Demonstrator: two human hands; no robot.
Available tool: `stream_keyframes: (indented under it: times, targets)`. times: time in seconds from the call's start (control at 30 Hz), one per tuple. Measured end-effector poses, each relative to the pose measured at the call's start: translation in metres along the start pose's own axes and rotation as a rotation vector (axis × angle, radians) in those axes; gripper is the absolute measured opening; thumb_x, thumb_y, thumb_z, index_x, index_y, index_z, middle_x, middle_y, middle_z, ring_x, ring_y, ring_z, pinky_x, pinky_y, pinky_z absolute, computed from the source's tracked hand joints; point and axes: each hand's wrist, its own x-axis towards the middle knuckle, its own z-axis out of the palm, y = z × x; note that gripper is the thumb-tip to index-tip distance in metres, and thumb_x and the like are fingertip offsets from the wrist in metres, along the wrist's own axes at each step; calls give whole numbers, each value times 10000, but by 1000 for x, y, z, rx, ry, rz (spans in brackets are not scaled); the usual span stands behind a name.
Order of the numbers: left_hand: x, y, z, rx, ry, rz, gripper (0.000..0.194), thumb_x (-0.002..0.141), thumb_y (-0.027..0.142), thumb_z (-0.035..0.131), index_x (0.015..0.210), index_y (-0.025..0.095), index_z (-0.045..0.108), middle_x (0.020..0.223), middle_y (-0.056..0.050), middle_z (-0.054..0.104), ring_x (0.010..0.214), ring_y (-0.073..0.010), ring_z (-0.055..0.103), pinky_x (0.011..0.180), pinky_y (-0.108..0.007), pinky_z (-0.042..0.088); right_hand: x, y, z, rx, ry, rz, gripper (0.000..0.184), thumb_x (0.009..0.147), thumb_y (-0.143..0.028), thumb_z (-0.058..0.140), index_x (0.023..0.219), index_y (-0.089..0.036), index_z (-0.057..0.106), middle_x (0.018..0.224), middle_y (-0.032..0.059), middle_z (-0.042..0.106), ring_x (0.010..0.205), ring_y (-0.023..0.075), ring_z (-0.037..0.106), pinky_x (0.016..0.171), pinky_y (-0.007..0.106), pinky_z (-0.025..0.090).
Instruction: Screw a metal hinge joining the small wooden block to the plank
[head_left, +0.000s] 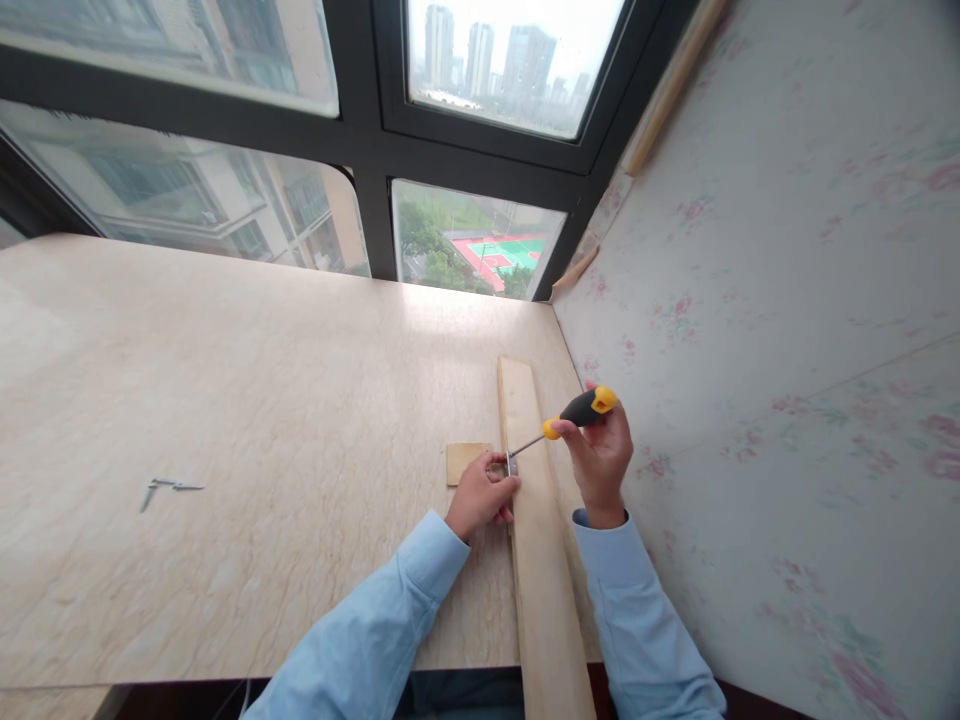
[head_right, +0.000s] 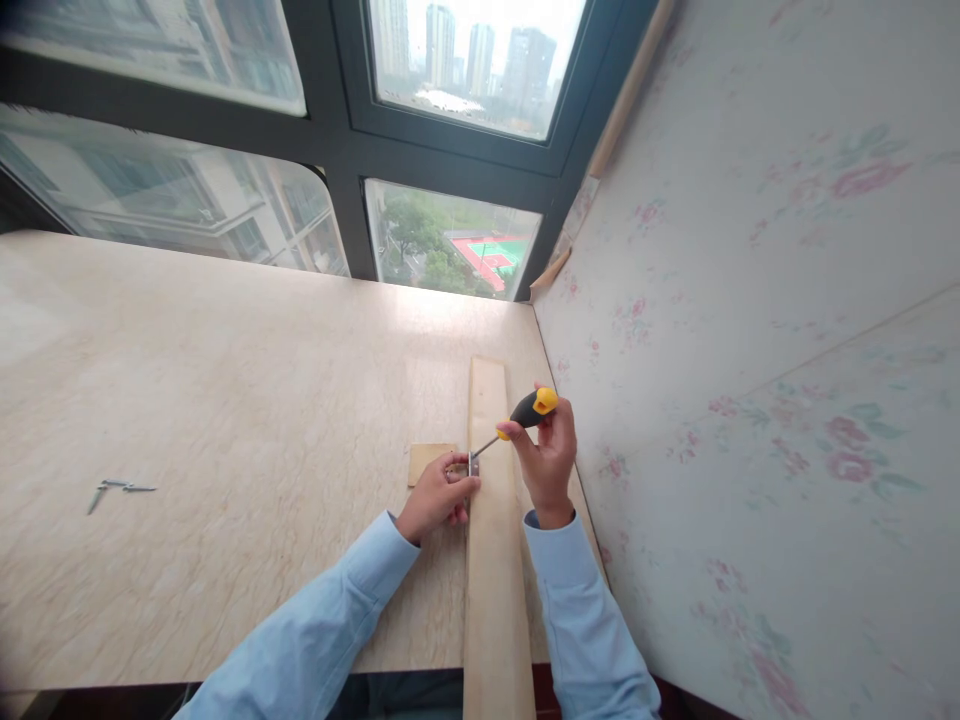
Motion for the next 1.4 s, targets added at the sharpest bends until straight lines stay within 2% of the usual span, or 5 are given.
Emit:
stream_keyframes:
  times: [0.37,0.67,0.93,1.17,1.4]
  targets:
    - [1,-1,1,4,3,-3,427,790,210,690,1151,114,484,594,29,617,365,-115,554,325,-163,354,-3,-18,4,136,-157,-5,445,882,-405,607,1299,-261,544,1339,112,589,1178,283,627,987,510,505]
    - [1,-1,1,16,15,-6,426,789,210,687,1151,114,482,606,28,618,363,-116,548,324,-175,356,1,-8,-3,-62,83,-4,645,704,-360,845,1284,-205,611,1103,73,663,1034,257,675,944,470,555]
    - [-1,0,2,11,17,-8,352,808,156,634,1116,124,467,603,39,608,361,-112,547,315,-168,348,0,-13,-5,68,-168,-51,585,882,-393,640,1433,-278,481,1377,123,574,1211,288,612,1024,553,485]
    - [-1,0,1,15,17,-16,348,817,150,625,1124,127,463,621,37,611,362,-107,549,316,-166,349,4,-9,-4,-67,96,-51,574,670,-304,873,1189,-224,641,1096,55,646,1044,235,657,978,461,536]
    - [-1,0,2,13,23,-9,400,826,140,607,1188,122,438,604,53,598,356,-108,544,312,-168,351,0,-20,-2,114,-158,-33,486,885,-427,622,1335,-253,558,1327,110,610,1192,289,623,1039,554,463]
